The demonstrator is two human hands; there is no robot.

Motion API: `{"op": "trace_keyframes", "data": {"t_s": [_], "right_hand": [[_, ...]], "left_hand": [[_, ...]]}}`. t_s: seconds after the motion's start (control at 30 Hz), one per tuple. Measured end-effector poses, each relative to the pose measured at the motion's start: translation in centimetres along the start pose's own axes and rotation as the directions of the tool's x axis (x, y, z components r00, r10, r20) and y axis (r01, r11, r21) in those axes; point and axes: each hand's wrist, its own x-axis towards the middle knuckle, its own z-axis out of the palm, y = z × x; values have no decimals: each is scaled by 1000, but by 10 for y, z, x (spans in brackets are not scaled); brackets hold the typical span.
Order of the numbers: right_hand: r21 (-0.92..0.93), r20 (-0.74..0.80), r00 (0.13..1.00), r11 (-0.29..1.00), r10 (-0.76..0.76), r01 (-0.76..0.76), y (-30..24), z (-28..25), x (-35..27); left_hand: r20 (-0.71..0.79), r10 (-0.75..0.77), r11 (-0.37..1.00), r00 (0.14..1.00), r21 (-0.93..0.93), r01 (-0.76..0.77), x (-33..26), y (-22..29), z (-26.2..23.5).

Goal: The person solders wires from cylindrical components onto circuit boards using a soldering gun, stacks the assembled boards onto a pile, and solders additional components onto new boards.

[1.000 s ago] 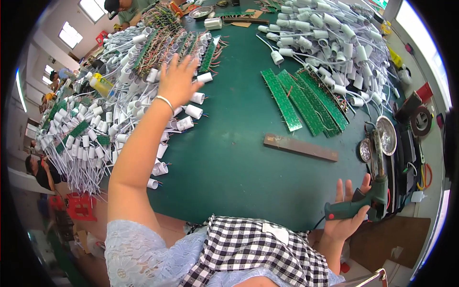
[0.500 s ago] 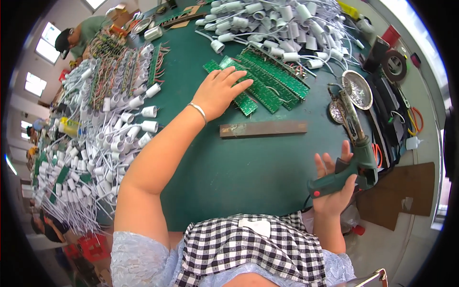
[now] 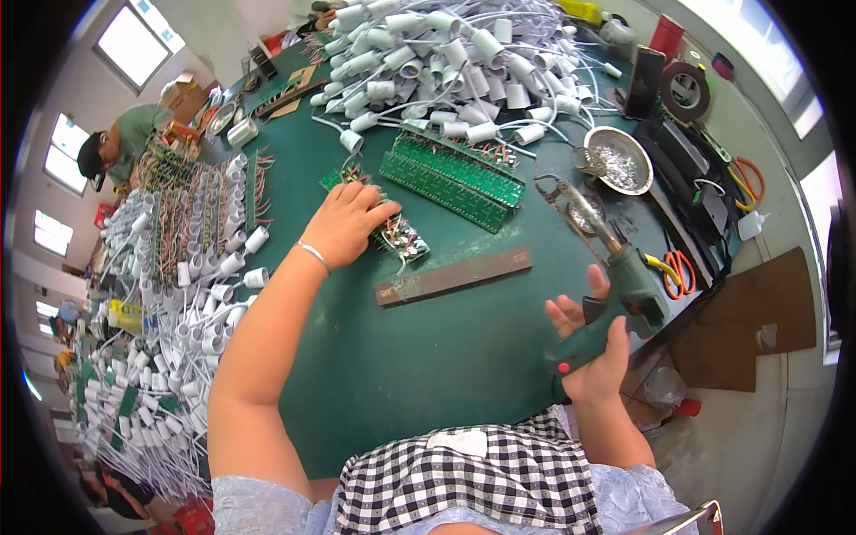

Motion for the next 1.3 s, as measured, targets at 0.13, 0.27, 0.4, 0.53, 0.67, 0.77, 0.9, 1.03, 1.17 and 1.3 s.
{"op": "trace_keyframes", "data": {"t_s": [0.13,0.27,0.4,0.53,0.67,0.77,0.9,1.03,1.17,1.3], "right_hand": [[18,-3,1000,1000,11,-11,2,4,2],[33,-65,998,999,-21,23,-4,3,2],[10,-33,999,1000,-28,28,-4,-4,3],[12,21,1000,1000,-20,20,-5,0,5],[3,46,997,998,-61,61,-6,0,4],[-18,8,997,997,-73,73,-10,-6,3],[-21,-40,998,999,-48,47,-11,-4,5],[8,45,999,1000,0,0,-6,8,7],[-29,94,995,999,-17,20,-8,11,-2],[-39,73,997,999,-7,10,-10,11,-8]], "left_hand": [[-213,126,988,969,119,-103,2,-3,6],[131,150,983,980,-123,-134,-7,-9,-13],[208,140,985,968,-131,-114,-18,-22,-16],[65,105,891,992,-449,-65,-5,-38,-17],[-97,89,980,991,-170,-105,14,-22,10],[-244,67,994,967,-70,-87,3,-18,2],[143,-598,751,789,-242,614,-31,-10,-9],[284,-660,533,696,-475,700,-44,-17,3],[374,-662,-9,650,-870,492,-68,-21,15],[404,-681,-265,611,-914,308,-108,-24,37]]}}
